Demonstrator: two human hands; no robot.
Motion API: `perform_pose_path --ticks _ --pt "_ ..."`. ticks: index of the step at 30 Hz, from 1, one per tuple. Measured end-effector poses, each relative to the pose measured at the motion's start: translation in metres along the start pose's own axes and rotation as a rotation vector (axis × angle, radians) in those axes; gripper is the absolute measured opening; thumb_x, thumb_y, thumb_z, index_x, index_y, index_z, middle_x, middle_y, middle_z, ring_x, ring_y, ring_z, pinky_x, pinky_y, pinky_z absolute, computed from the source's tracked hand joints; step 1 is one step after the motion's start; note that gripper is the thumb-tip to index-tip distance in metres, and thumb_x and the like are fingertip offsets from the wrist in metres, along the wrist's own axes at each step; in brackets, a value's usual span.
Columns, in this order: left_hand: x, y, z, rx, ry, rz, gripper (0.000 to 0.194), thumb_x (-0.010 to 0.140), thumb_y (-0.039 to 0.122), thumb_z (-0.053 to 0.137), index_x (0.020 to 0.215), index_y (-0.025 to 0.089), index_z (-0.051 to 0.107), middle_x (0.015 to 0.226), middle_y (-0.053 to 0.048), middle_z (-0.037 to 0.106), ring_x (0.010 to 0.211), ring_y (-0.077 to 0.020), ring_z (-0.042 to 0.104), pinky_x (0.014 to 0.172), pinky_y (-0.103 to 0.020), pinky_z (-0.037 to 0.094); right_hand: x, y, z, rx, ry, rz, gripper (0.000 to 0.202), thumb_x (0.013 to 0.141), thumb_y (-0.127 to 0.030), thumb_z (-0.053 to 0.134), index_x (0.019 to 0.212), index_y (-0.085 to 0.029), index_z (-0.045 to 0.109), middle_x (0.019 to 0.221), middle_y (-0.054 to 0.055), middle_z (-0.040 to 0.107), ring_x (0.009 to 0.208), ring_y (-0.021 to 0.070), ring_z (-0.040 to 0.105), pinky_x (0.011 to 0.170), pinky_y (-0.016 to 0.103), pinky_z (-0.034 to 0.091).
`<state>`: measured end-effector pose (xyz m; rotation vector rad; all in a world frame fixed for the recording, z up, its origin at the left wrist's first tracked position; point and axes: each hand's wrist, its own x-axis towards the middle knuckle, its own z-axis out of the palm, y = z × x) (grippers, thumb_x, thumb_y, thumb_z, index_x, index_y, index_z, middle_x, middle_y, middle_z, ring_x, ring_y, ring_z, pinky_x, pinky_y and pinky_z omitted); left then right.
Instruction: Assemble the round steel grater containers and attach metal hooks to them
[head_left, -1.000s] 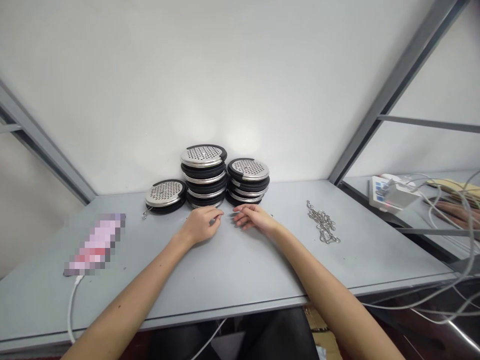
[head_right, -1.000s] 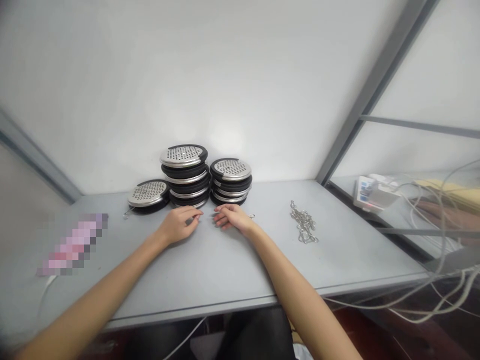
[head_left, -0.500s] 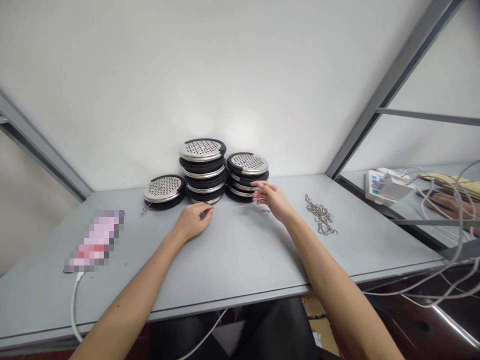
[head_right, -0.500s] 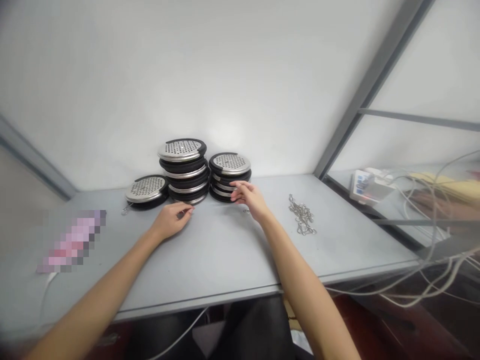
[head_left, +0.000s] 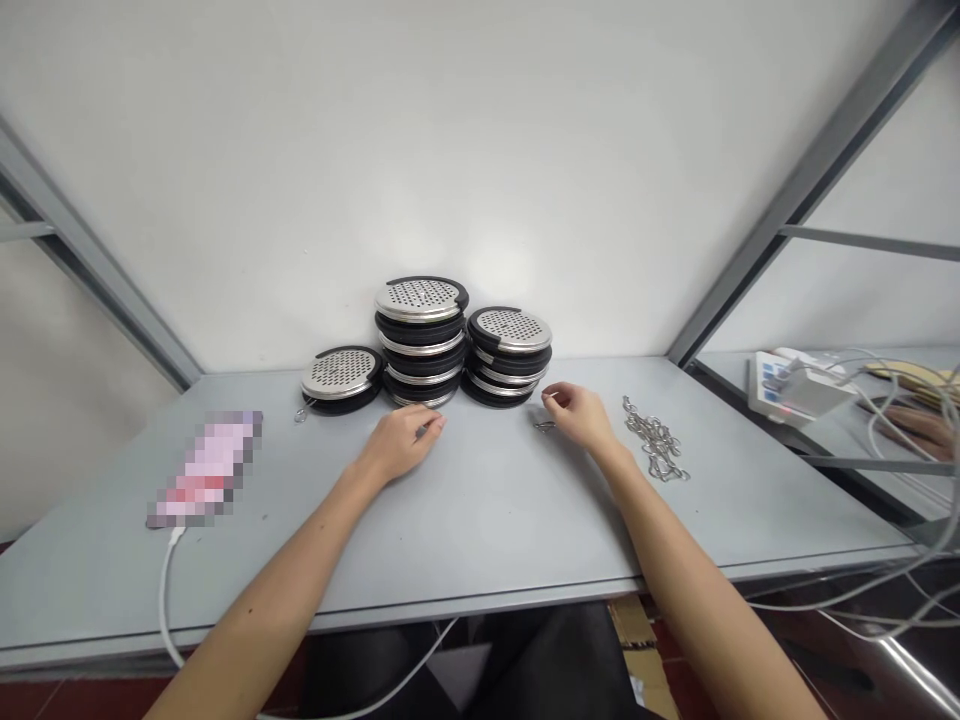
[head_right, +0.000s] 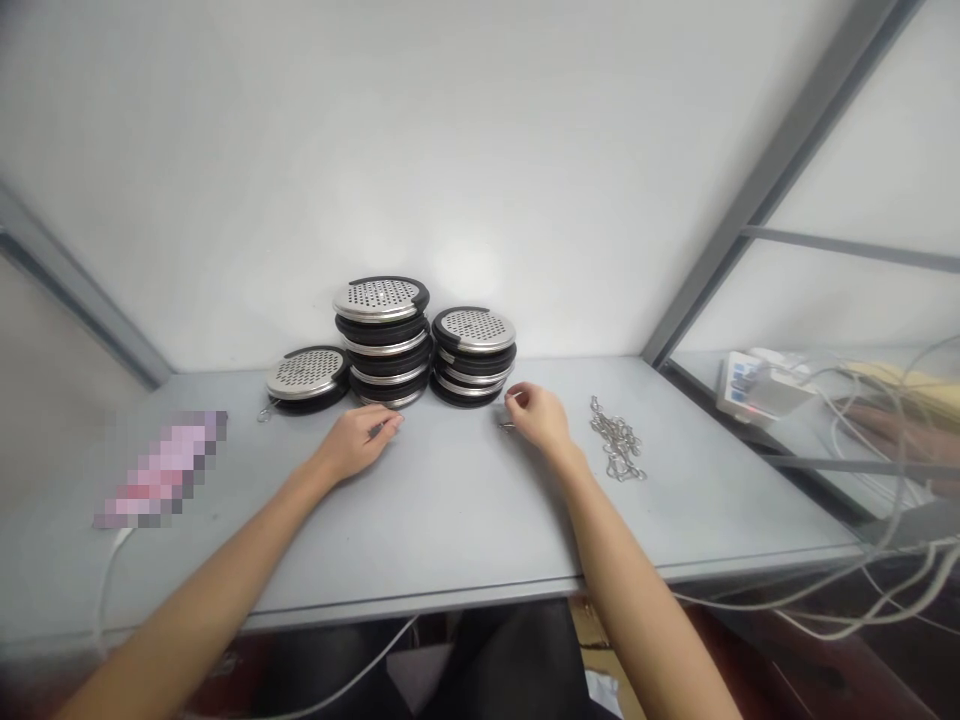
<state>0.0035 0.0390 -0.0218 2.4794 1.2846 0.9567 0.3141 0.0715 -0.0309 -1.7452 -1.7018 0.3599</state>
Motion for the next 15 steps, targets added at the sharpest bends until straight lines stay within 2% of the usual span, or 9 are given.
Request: perform_pose_path --ticks 5,8,15 --pt "-0.002 0.001 0.004 0.004 -0.019 -0.007 0.031 0.097 0.031 0.044 0.079 0.019 0.066 0.075 -0.002 0.063 0.071 -0.0152 0.058 0.069 -0.026 0.042 0.0 -0.001 0.006 -0.04 0.029 0.019 0.025 0.085 -0.032 0.051 0.09 -0.017 0.07 0.083 0.007 0.073 0.076 0.0194 0.066 0.069 0.027 0.043" --pt "-0.002 -0.002 0.005 0.004 -0.026 -0.011 0.033 0.098 0.031 0.043 0.076 0.018 0.064 0.072 -0.002 0.06 0.069 -0.0148 0.057 0.068 -0.026 0.041 -0.001 -0.003 0.01 -0.042 0.001 0.006 0.025 0.086 -0.031 0.05 0.092 -0.017 0.071 0.085 0.008 0.074 0.078 0.0197 0.067 0.07 0.027 0.044" --pt "-0.002 0.002 0.006 -0.02 -0.037 -0.035 0.031 0.097 0.03 0.044 0.078 0.018 0.065 0.077 -0.002 0.064 0.072 -0.0146 0.058 0.068 -0.026 0.039 -0.006 -0.007 0.016 -0.075 -0.004 -0.01 0.025 0.087 -0.03 0.049 0.092 -0.018 0.071 0.085 0.007 0.074 0.078 0.0203 0.067 0.07 0.028 0.045"
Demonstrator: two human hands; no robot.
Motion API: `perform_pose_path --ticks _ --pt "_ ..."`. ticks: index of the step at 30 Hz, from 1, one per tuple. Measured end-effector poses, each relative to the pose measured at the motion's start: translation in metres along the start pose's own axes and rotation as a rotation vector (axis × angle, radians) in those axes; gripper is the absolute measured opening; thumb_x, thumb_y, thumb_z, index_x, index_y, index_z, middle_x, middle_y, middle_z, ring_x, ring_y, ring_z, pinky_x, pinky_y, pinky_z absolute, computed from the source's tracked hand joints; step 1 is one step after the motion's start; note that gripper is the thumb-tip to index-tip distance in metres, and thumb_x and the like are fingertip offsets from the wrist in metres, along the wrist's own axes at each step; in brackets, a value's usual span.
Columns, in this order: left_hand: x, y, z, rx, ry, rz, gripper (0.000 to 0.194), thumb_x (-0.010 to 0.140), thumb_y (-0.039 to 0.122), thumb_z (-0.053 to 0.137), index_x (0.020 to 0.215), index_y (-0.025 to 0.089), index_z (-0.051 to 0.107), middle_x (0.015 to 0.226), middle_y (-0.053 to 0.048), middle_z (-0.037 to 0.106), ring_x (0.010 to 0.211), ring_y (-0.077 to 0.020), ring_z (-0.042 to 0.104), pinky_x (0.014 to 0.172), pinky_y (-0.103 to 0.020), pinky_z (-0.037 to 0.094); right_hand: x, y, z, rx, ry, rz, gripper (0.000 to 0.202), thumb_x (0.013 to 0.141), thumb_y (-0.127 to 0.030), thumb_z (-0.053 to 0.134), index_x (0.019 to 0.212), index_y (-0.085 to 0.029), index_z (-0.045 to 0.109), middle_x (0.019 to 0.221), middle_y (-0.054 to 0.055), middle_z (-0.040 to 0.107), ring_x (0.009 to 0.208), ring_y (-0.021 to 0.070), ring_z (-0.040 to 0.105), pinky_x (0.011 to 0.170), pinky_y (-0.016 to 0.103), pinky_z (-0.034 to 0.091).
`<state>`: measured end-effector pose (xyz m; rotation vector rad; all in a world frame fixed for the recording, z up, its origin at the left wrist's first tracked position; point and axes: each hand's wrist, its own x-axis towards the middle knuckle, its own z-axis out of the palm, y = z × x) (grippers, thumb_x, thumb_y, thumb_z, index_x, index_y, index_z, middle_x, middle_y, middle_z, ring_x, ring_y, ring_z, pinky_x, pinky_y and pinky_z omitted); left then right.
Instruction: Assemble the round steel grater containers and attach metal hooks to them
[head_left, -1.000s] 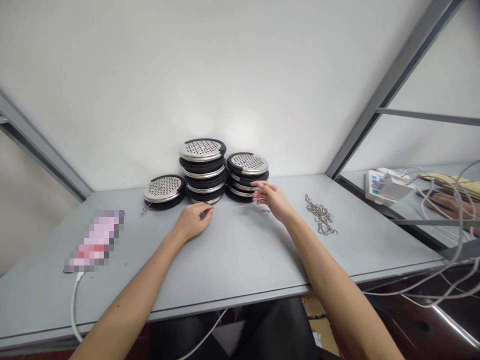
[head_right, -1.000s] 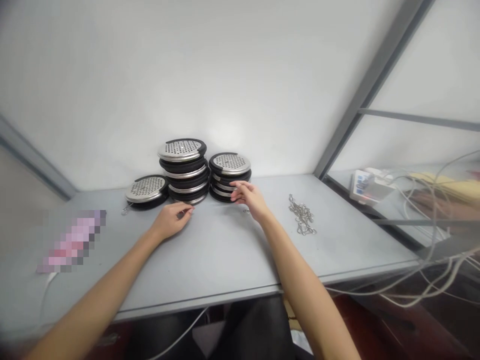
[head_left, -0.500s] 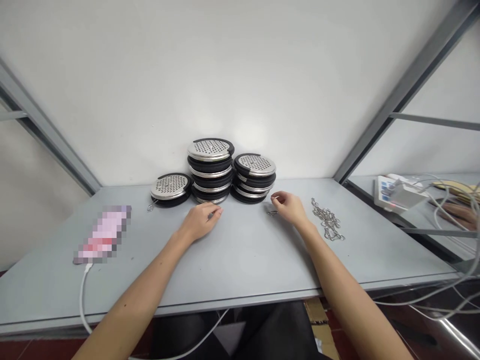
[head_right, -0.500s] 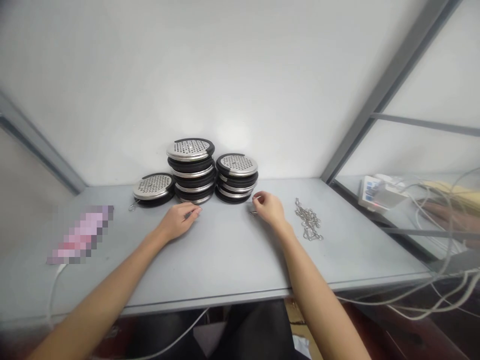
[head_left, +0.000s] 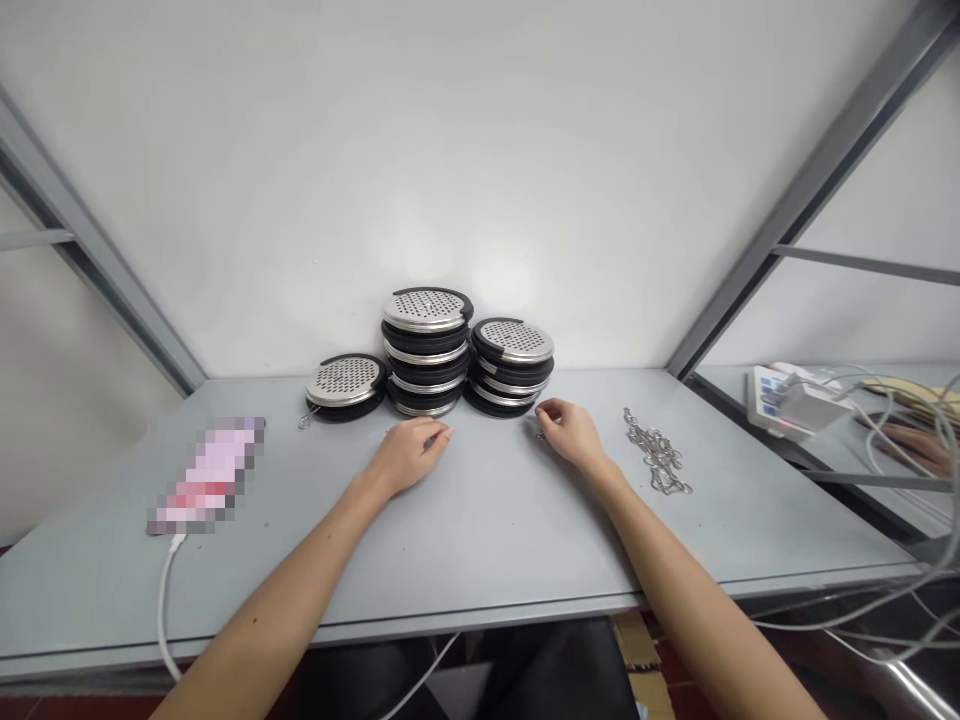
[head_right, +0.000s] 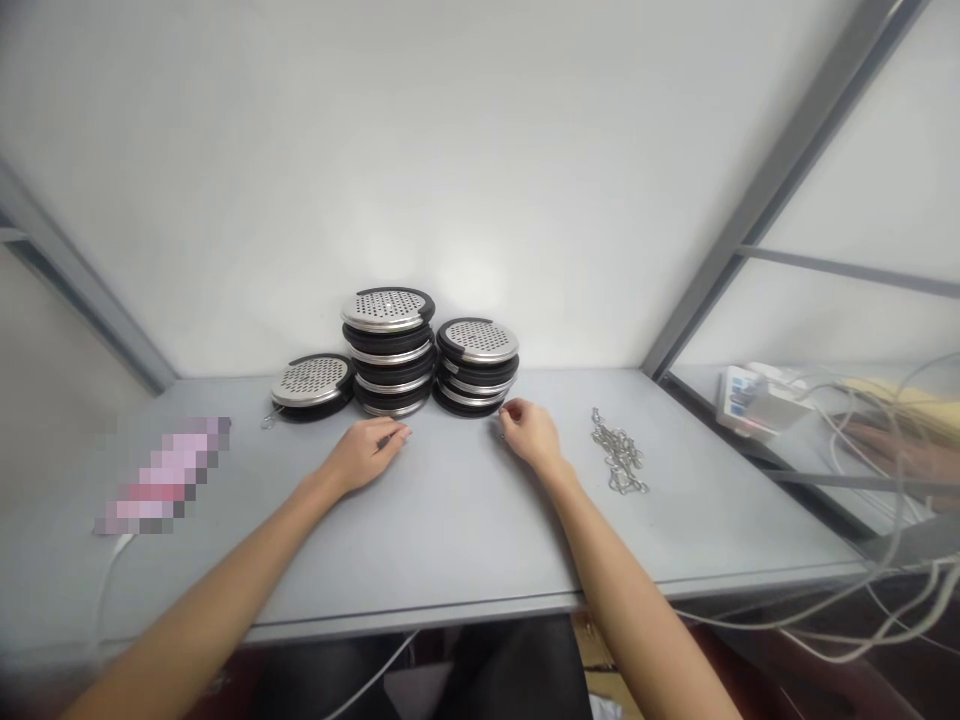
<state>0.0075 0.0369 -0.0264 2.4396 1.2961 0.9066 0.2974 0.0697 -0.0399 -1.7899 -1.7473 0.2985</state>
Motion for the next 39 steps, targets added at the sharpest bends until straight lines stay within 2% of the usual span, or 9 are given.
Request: perform_pose_path --ticks 6,11,16,19,22,25,29,32,39 --pt "0.0 0.004 -0.001 -0.012 -0.001 0.02 0.03 0.097 0.029 0.045 0.08 0.019 0.066 0.077 -0.002 0.064 0.072 -0.0145 0.058 0.069 -0.026 0.04 -0.003 -0.004 0.001 0.032 0.105 0.055 0.029 0.086 -0.035 0.048 0.098 -0.018 0.068 0.099 0.011 0.071 0.088 0.0239 0.067 0.078 0.035 0.049" --pt "0.0 0.001 -0.001 0.003 -0.001 0.007 0.028 0.096 0.029 0.045 0.081 0.019 0.067 0.076 -0.002 0.064 0.072 -0.0144 0.057 0.067 -0.026 0.04 0.0 0.002 0.006 0.121 0.272 0.052 0.052 0.082 -0.04 0.052 0.126 -0.013 0.054 0.132 0.021 0.05 0.104 0.0292 0.061 0.088 0.044 0.049" --pt "-0.001 -0.001 0.002 0.004 -0.001 -0.005 0.026 0.095 0.028 0.046 0.085 0.02 0.068 0.078 -0.001 0.065 0.069 -0.014 0.056 0.064 -0.025 0.04 0.002 0.003 0.008 0.234 0.409 -0.059 0.057 0.084 -0.043 0.051 0.132 -0.011 0.046 0.141 0.024 0.039 0.112 0.0311 0.056 0.09 0.048 0.05" --pt "-0.001 -0.002 0.004 0.002 -0.006 0.005 0.025 0.095 0.027 0.046 0.085 0.02 0.068 0.078 -0.002 0.066 0.07 -0.0144 0.057 0.066 -0.026 0.04 0.0 -0.006 0.001 0.247 0.544 -0.206 0.047 0.086 -0.039 0.051 0.127 -0.016 0.05 0.138 0.02 0.043 0.113 0.029 0.055 0.091 0.048 0.049" --pt "0.0 -0.004 0.004 0.002 -0.017 0.005 0.025 0.095 0.026 0.046 0.085 0.02 0.068 0.079 -0.002 0.066 0.072 -0.0149 0.058 0.067 -0.026 0.04 0.005 -0.026 -0.009 0.198 0.647 -0.388 0.034 0.088 -0.034 0.05 0.118 -0.019 0.056 0.128 0.015 0.054 0.121 0.0276 0.051 0.099 0.048 0.045" --pt "0.0 -0.006 0.003 0.009 -0.023 -0.003 0.026 0.095 0.026 0.046 0.082 0.02 0.067 0.077 -0.002 0.065 0.071 -0.0148 0.057 0.067 -0.026 0.04 0.019 -0.049 -0.015 0.113 0.598 -0.483 0.034 0.087 -0.034 0.054 0.117 -0.018 0.058 0.122 0.014 0.059 0.12 0.0274 0.051 0.104 0.047 0.041" --pt "0.0 -0.006 0.0 0.031 -0.018 -0.028 0.029 0.095 0.027 0.045 0.077 0.019 0.065 0.072 -0.002 0.062 0.067 -0.0143 0.055 0.065 -0.026 0.039 0.043 -0.07 -0.014 -0.045 0.468 -0.422 0.045 0.08 -0.041 0.063 0.117 -0.016 0.062 0.123 0.016 0.061 0.119 0.0326 0.051 0.103 0.049 0.04" --pt "0.0 -0.004 -0.002 0.032 -0.015 -0.037 0.03 0.095 0.027 0.044 0.076 0.019 0.065 0.072 -0.002 0.061 0.065 -0.014 0.054 0.065 -0.026 0.039 0.049 -0.075 -0.012 -0.105 0.357 -0.374 0.041 0.079 -0.044 0.065 0.112 -0.019 0.066 0.118 0.013 0.065 0.114 0.0314 0.055 0.098 0.047 0.045" --pt "0.0 -0.003 -0.002 0.025 -0.019 -0.014 0.03 0.095 0.027 0.044 0.076 0.019 0.066 0.072 -0.002 0.063 0.065 -0.0146 0.055 0.063 -0.026 0.038 0.037 -0.078 -0.014 -0.114 0.381 -0.283 0.036 0.079 -0.048 0.066 0.105 -0.023 0.068 0.115 0.01 0.066 0.114 0.0304 0.053 0.091 0.044 0.047"
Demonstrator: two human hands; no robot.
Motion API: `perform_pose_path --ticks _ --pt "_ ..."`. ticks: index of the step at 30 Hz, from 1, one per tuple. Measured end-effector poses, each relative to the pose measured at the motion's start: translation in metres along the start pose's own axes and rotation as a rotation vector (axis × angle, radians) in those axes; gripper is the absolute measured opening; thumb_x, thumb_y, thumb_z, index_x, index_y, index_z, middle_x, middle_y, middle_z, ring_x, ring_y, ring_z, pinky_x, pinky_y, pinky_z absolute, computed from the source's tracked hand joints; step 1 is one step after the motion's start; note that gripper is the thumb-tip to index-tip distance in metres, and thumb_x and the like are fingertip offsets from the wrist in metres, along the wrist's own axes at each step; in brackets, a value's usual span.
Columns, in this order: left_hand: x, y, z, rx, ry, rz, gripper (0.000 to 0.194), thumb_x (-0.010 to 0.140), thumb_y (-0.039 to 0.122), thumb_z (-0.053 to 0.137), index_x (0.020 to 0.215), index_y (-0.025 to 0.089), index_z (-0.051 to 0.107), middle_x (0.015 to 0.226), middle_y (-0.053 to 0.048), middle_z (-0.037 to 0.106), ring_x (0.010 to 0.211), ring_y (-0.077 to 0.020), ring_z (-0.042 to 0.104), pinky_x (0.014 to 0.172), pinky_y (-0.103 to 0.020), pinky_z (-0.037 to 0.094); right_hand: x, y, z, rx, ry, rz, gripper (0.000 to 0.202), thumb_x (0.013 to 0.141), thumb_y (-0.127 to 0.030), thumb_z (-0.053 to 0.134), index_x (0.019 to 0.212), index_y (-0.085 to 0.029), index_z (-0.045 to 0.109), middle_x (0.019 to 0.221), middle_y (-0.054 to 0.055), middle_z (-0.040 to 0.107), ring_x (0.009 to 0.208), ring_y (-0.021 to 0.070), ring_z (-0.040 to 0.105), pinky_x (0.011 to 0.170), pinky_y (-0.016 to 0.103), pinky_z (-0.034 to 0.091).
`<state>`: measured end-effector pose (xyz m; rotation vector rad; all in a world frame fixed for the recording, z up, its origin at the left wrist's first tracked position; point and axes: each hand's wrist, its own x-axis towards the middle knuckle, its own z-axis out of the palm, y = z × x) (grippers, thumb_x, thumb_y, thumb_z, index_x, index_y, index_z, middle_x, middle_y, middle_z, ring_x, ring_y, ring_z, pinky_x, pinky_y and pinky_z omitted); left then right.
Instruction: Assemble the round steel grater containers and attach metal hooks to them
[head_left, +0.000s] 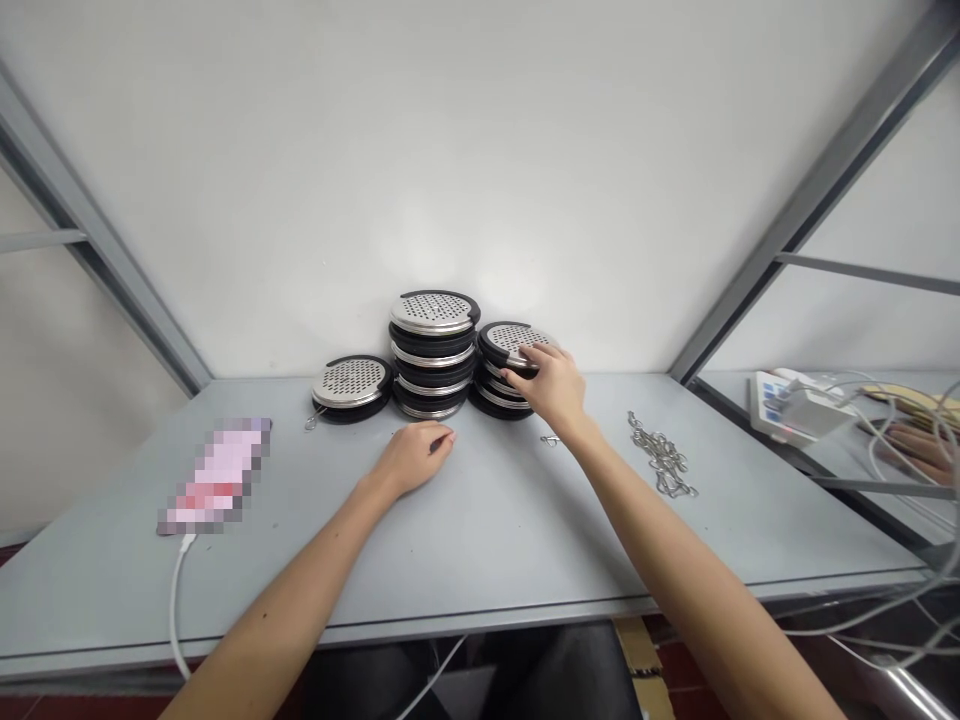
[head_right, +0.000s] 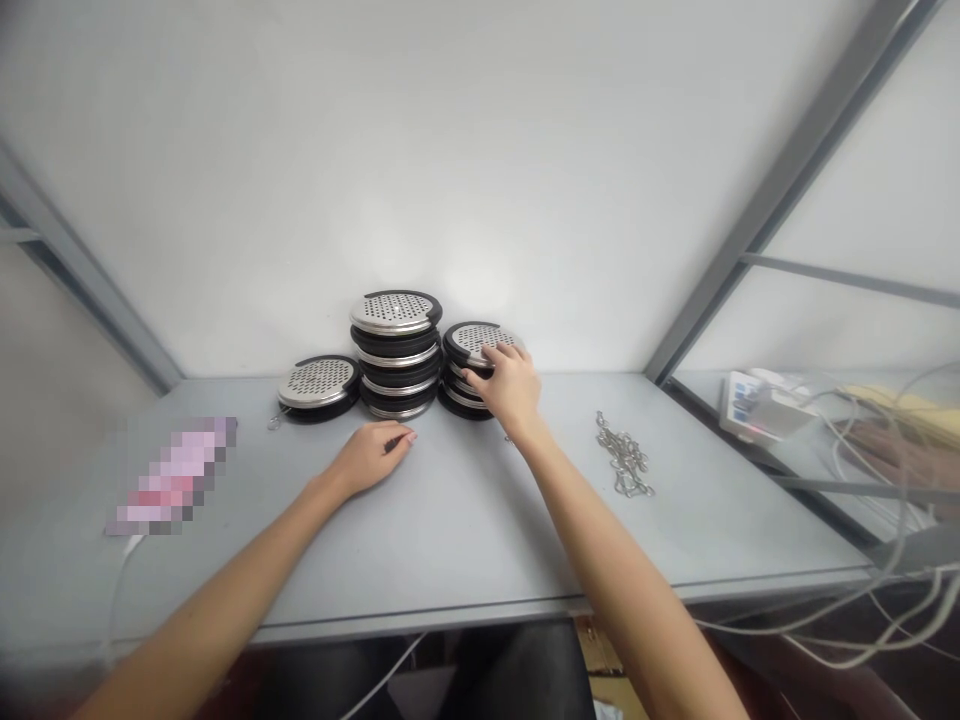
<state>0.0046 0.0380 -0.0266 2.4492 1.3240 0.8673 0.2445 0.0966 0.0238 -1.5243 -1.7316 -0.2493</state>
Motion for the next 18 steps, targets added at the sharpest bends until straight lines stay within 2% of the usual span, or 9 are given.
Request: perform_pose_path --ticks 4,8,14,18 --pt "0.0 -0.002 0.002 0.005 0.002 0.013 0.028 0.095 0.026 0.045 0.079 0.02 0.067 0.075 -0.002 0.065 0.068 -0.0149 0.057 0.064 -0.026 0.039 0.004 -0.011 -0.001 -0.043 -0.024 0.096 0.035 0.076 -0.054 0.066 0.09 -0.021 0.063 0.104 0.011 0.064 0.104 0.0306 0.054 0.077 0.041 0.049" --pt "0.0 -0.002 0.002 0.012 -0.013 0.033 0.028 0.095 0.025 0.045 0.077 0.02 0.066 0.074 -0.002 0.065 0.07 -0.0155 0.059 0.065 -0.026 0.039 0.008 -0.021 0.0 -0.133 -0.036 0.136 0.043 0.073 -0.057 0.069 0.091 -0.021 0.056 0.102 0.012 0.061 0.103 0.0315 0.051 0.073 0.04 0.048" --pt "0.0 -0.001 0.001 0.008 -0.013 0.035 0.028 0.095 0.025 0.045 0.076 0.019 0.065 0.073 -0.002 0.065 0.068 -0.015 0.057 0.064 -0.026 0.038 0.004 -0.017 0.002 -0.141 -0.009 0.024 0.036 0.084 -0.054 0.059 0.093 -0.02 0.055 0.102 0.012 0.06 0.097 0.029 0.053 0.071 0.037 0.046" --pt "0.0 0.0 0.0 0.014 -0.005 0.037 0.029 0.095 0.026 0.045 0.075 0.019 0.065 0.073 -0.002 0.065 0.069 -0.0154 0.058 0.064 -0.026 0.038 -0.001 -0.007 0.002 -0.085 0.049 -0.013 0.038 0.091 -0.054 0.05 0.103 -0.019 0.058 0.103 0.013 0.062 0.097 0.0282 0.056 0.073 0.037 0.046"
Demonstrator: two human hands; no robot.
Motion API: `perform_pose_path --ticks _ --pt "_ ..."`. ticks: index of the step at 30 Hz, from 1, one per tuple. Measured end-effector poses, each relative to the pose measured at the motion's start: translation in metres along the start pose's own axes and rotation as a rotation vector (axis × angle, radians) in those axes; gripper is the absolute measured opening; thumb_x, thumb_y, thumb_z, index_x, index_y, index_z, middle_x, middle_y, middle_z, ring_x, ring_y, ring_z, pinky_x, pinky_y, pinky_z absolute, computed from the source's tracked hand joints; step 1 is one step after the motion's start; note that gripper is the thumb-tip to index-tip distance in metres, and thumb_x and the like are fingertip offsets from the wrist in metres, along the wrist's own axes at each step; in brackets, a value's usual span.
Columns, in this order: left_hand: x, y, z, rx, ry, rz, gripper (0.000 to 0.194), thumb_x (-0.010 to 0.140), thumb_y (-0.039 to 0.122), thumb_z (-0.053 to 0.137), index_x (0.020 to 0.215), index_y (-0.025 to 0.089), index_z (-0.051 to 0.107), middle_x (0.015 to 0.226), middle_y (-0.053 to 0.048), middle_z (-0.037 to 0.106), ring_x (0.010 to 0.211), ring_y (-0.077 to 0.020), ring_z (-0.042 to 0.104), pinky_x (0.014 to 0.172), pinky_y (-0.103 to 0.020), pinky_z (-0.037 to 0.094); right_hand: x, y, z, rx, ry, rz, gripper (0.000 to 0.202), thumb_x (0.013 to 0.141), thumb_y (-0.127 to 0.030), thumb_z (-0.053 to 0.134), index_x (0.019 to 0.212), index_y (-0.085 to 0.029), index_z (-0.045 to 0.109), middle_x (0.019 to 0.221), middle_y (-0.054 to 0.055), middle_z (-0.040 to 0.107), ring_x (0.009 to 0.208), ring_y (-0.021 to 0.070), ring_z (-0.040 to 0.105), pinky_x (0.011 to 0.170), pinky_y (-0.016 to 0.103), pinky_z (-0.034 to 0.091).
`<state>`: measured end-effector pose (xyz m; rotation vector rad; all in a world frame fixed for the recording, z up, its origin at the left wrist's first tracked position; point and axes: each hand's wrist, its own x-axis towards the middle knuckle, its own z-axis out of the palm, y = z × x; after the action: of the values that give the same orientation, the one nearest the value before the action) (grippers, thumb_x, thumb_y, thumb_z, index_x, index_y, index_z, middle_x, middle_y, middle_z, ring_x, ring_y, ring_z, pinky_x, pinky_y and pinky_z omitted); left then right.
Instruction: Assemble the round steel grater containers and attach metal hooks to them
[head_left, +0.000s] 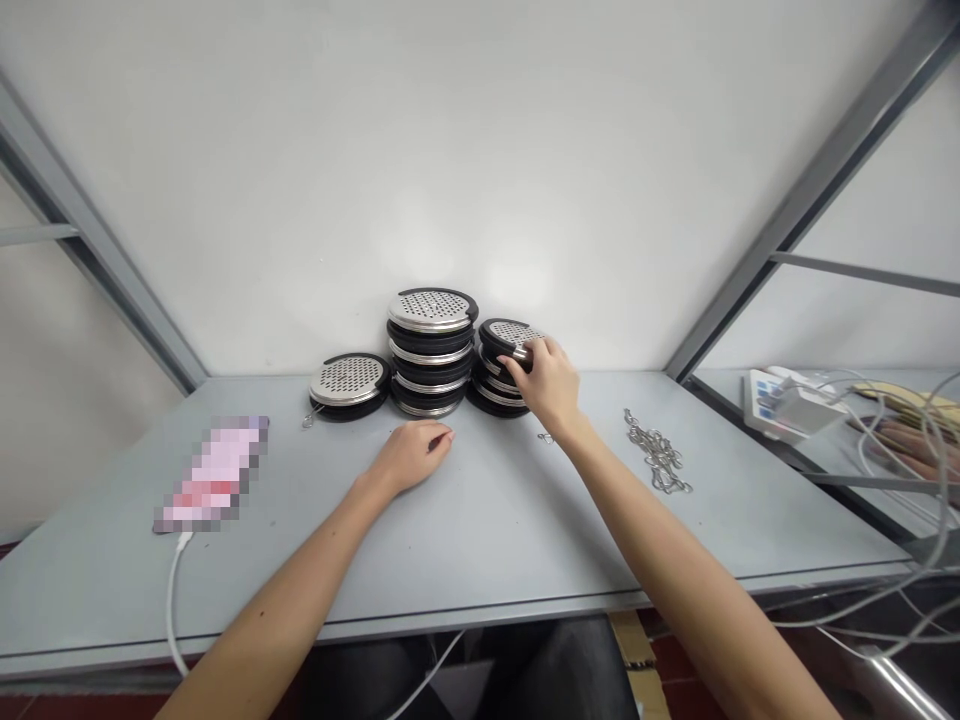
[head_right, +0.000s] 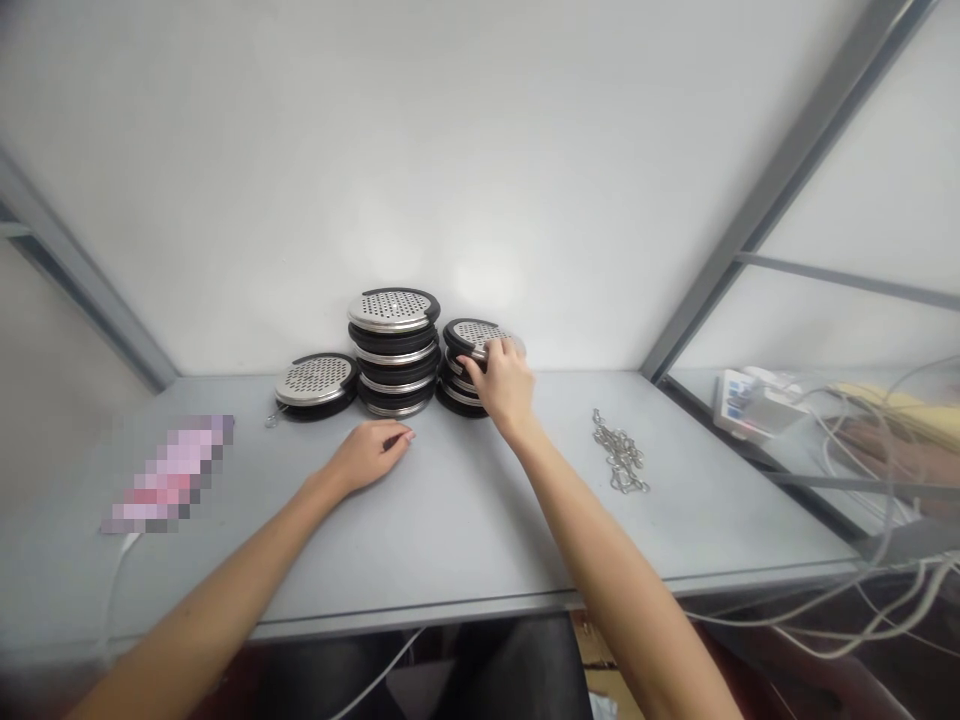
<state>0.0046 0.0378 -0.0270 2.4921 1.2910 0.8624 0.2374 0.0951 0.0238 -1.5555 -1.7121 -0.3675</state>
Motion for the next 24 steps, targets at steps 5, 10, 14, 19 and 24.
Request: perform_pose_path --ticks 5,10,14,19,24 --pt "0.0 0.002 -0.001 -0.004 -0.005 -0.007 0.028 0.095 0.025 0.046 0.076 0.02 0.066 0.075 -0.003 0.067 0.069 -0.0156 0.059 0.064 -0.026 0.038 -0.007 0.01 -0.002 0.015 -0.007 -0.1 0.037 0.096 -0.047 0.044 0.115 -0.019 0.058 0.116 0.014 0.063 0.108 0.0282 0.057 0.078 0.037 0.048" --pt "0.0 -0.001 -0.001 -0.011 -0.002 -0.01 0.027 0.094 0.025 0.046 0.078 0.02 0.068 0.077 -0.003 0.068 0.07 -0.0158 0.059 0.064 -0.026 0.039 -0.004 0.012 -0.009 -0.05 -0.028 -0.172 0.037 0.099 -0.041 0.038 0.121 -0.019 0.057 0.118 0.014 0.065 0.112 0.028 0.055 0.079 0.036 0.047" --pt "-0.001 -0.002 -0.001 -0.003 -0.007 -0.012 0.029 0.094 0.025 0.046 0.075 0.019 0.066 0.073 -0.003 0.066 0.068 -0.0157 0.058 0.064 -0.026 0.038 0.002 0.011 -0.018 -0.124 -0.031 -0.173 0.037 0.1 -0.042 0.037 0.122 -0.019 0.056 0.118 0.012 0.066 0.112 0.0273 0.057 0.071 0.032 0.044" --pt "-0.001 -0.002 -0.002 -0.007 -0.007 -0.004 0.029 0.094 0.025 0.045 0.074 0.02 0.066 0.073 -0.002 0.066 0.068 -0.0159 0.058 0.063 -0.027 0.038 0.007 0.012 -0.027 -0.257 -0.138 -0.224 0.037 0.098 -0.048 0.041 0.114 -0.021 0.059 0.109 0.011 0.071 0.098 0.0274 0.063 0.059 0.03 0.036" --pt "-0.001 -0.002 -0.002 -0.025 -0.015 -0.011 0.029 0.094 0.026 0.045 0.075 0.02 0.066 0.072 -0.003 0.067 0.067 -0.0162 0.058 0.064 -0.027 0.039 0.011 0.01 -0.035 -0.376 -0.267 -0.348 0.033 0.095 -0.037 0.051 0.122 -0.018 0.054 0.101 0.014 0.072 0.086 0.0285 0.065 0.062 0.032 0.036"
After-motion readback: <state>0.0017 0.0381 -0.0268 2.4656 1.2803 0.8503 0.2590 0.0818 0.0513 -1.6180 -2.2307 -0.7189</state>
